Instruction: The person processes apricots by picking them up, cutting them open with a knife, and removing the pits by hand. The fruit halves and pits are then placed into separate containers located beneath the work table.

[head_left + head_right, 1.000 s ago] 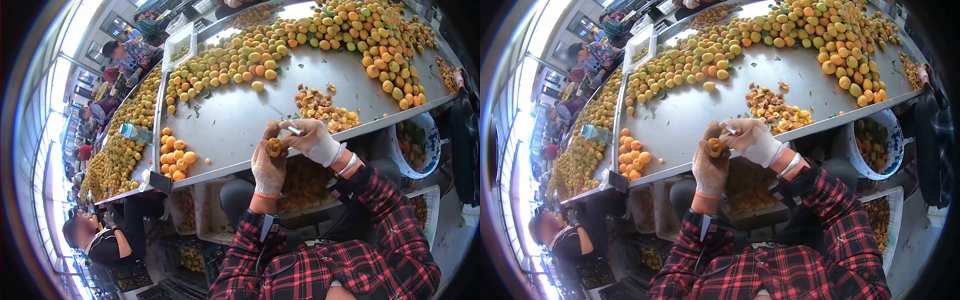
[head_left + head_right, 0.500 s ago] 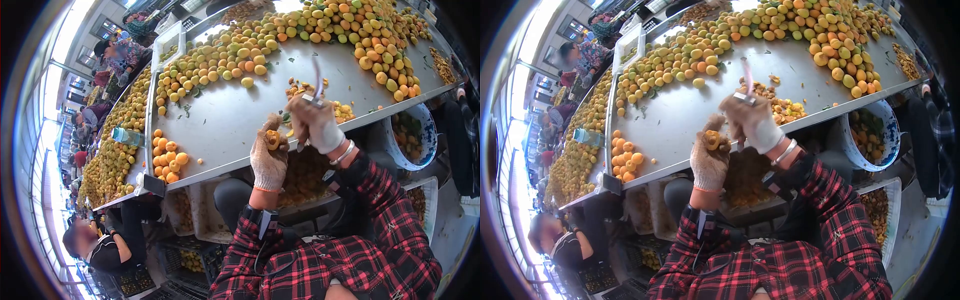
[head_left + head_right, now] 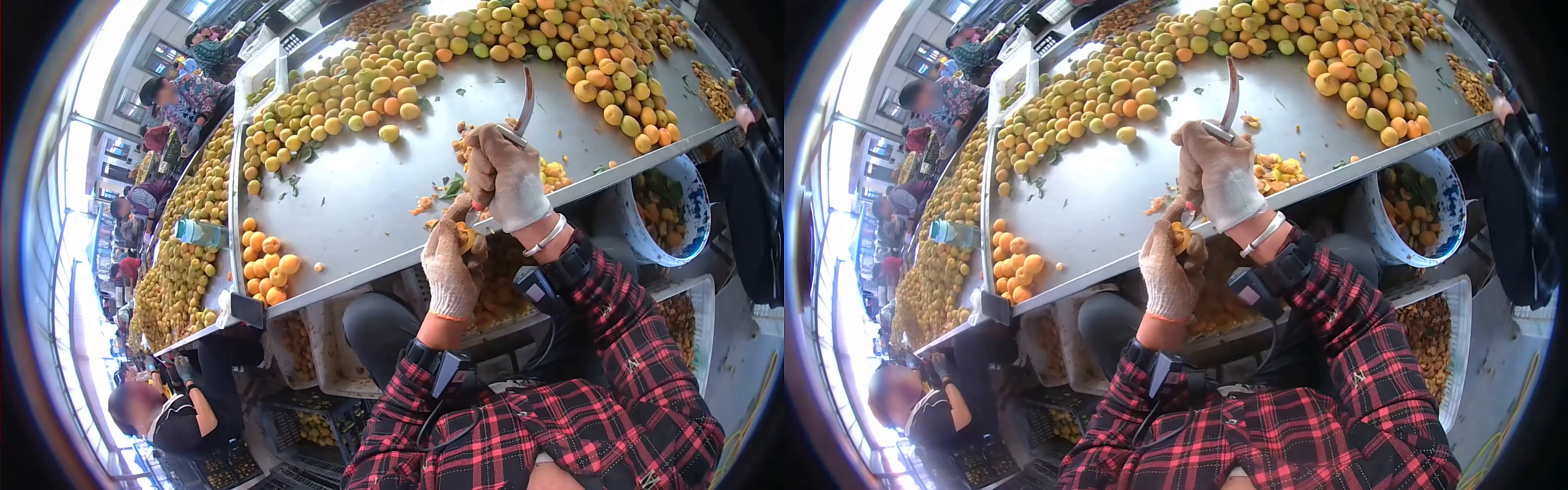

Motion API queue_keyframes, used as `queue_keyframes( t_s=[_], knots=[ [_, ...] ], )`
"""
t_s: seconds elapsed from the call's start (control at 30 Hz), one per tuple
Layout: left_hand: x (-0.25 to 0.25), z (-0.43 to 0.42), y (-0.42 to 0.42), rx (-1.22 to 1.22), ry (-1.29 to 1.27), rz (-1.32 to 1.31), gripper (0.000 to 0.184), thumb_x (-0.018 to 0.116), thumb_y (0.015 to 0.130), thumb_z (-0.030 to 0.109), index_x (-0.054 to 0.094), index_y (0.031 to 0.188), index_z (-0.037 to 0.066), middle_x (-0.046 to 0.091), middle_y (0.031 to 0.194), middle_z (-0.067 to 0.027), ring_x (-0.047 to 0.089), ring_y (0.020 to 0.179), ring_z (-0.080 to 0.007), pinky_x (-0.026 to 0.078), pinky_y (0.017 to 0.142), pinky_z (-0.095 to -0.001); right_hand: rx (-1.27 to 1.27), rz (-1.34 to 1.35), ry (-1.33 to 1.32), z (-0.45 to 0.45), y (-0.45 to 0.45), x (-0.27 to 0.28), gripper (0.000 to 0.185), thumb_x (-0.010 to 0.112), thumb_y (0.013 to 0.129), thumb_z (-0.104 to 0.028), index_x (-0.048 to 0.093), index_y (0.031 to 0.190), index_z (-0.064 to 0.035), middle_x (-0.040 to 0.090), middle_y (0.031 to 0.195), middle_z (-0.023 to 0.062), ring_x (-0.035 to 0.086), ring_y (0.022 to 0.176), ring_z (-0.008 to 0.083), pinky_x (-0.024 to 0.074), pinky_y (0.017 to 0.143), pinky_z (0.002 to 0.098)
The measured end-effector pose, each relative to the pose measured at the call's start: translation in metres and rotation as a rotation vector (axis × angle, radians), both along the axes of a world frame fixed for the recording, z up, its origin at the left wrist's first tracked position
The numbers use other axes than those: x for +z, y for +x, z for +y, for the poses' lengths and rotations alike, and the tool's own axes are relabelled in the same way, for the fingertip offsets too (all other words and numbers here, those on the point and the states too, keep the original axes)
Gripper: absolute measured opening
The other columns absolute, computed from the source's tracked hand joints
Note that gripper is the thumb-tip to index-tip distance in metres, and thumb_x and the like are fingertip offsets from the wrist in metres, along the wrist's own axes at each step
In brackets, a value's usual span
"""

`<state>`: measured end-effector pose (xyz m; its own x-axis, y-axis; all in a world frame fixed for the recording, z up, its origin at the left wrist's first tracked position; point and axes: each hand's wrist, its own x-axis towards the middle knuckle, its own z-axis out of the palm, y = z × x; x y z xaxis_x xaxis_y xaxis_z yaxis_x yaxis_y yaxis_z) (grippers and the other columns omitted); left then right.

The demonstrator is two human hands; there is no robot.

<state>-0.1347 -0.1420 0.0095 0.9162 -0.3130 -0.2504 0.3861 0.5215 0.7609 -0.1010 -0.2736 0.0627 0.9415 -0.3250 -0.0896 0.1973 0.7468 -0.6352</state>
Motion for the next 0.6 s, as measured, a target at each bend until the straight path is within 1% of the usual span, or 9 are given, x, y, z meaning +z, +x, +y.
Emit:
queue_keyframes(
  t_s=[0.13,0.2,0.23,0.37,0.43,0.47,0.5,0.57,0.6],
  knots=[
    [-0.005,-0.002,-0.001,0.038,0.002,0.003,0.04,0.043,0.105,0.029,0.055,0.127,-0.002,0.049,0.07,-0.0026,0.04,0.05,-0.0079,0.033,0.046,-0.021,-0.035,-0.028,-0.04,0.006,0.002,-0.005,0.017,0.061,0.093,-0.014,0.062,0.083,0.0007,0.048,0.052,-0.0002,0.043,0.04,0.0089,0.0343,0.037,0.0244],
    [-0.005,-0.006,-0.001,0.18,0.125,0.015,0.033,0.045,0.105,0.025,0.061,0.116,-0.002,0.049,0.071,-0.0012,0.043,0.052,-0.0069,0.036,0.047,-0.0205,-0.044,-0.01,-0.058,0.008,0.001,-0.003,0.017,0.061,0.093,-0.013,0.062,0.082,0.0004,0.048,0.053,-0.0002,0.043,0.039,0.0087,0.0341,0.037,0.0242],
    [-0.005,-0.006,-0.001,0.183,0.125,0.01,0.033,0.045,0.105,0.025,0.061,0.116,-0.002,0.049,0.071,-0.0012,0.043,0.052,-0.0069,0.036,0.047,-0.0205,-0.051,0.006,-0.076,0.01,0.001,-0.002,0.017,0.061,0.093,-0.013,0.062,0.081,0.0001,0.049,0.053,-0.0002,0.043,0.039,0.0084,0.034,0.036,0.024],
    [0.0,-0.006,0.002,0.175,0.192,-0.052,0.026,0.046,0.103,0.018,0.064,0.1,0.0,0.052,0.073,0.0004,0.045,0.054,-0.0051,0.038,0.047,-0.0192,0.051,-0.04,-0.049,0.008,-0.001,-0.003,0.018,0.062,0.093,-0.013,0.062,0.08,-0.0007,0.05,0.054,-0.0006,0.042,0.04,0.0069,0.0342,0.038,0.0237],
    [-0.001,-0.006,0.001,0.175,0.209,-0.03,0.026,0.044,0.104,0.017,0.064,0.099,0.002,0.053,0.075,0.0012,0.045,0.054,-0.0038,0.037,0.047,-0.0185,-0.001,-0.069,-0.191,0.013,-0.001,-0.006,0.017,0.061,0.093,-0.013,0.062,0.082,-0.0003,0.05,0.054,-0.0007,0.043,0.041,0.0063,0.0343,0.039,0.0232],
    [-0.005,-0.003,0.002,0.132,0.195,-0.036,0.016,0.053,0.097,0.013,0.063,0.098,0.001,0.057,0.074,-0.0025,0.052,0.056,-0.0116,0.043,0.05,-0.0251,-0.002,-0.072,-0.192,0.014,-0.001,-0.008,0.017,0.061,0.093,-0.013,0.062,0.082,-0.0003,0.05,0.054,-0.0007,0.043,0.041,0.0063,0.0343,0.039,0.0232],
    [-0.011,-0.003,0.003,0.131,0.193,-0.037,0.016,0.053,0.097,0.013,0.063,0.098,0.001,0.057,0.074,-0.0025,0.052,0.056,-0.0116,0.043,0.05,-0.0251,0.0,-0.093,-0.25,0.015,-0.001,-0.01,0.017,0.061,0.094,-0.013,0.062,0.083,0.0002,0.051,0.055,-0.0006,0.044,0.043,0.0061,0.0348,0.04,0.0225],
    [-0.017,-0.006,0.004,0.257,0.828,-0.831,0.017,0.063,0.085,0.01,0.061,0.1,0.001,0.06,0.078,-0.0098,0.06,0.065,-0.0241,0.048,0.06,-0.0334,0.002,-0.114,-0.308,0.014,-0.004,-0.01,0.017,0.06,0.094,-0.013,0.062,0.085,0.0007,0.051,0.056,-0.0005,0.045,0.044,0.0058,0.0353,0.041,0.0218],
    [-0.019,-0.001,0.004,0.26,0.826,-0.834,0.017,0.063,0.085,0.01,0.061,0.1,0.001,0.06,0.078,-0.0098,0.06,0.065,-0.0241,0.048,0.06,-0.0334,0.112,-0.126,-0.252,0.011,-0.007,-0.007,0.017,0.059,0.094,-0.013,0.062,0.085,0.0009,0.051,0.057,-0.0005,0.045,0.045,0.0058,0.0355,0.042,0.0218]
  ],
)
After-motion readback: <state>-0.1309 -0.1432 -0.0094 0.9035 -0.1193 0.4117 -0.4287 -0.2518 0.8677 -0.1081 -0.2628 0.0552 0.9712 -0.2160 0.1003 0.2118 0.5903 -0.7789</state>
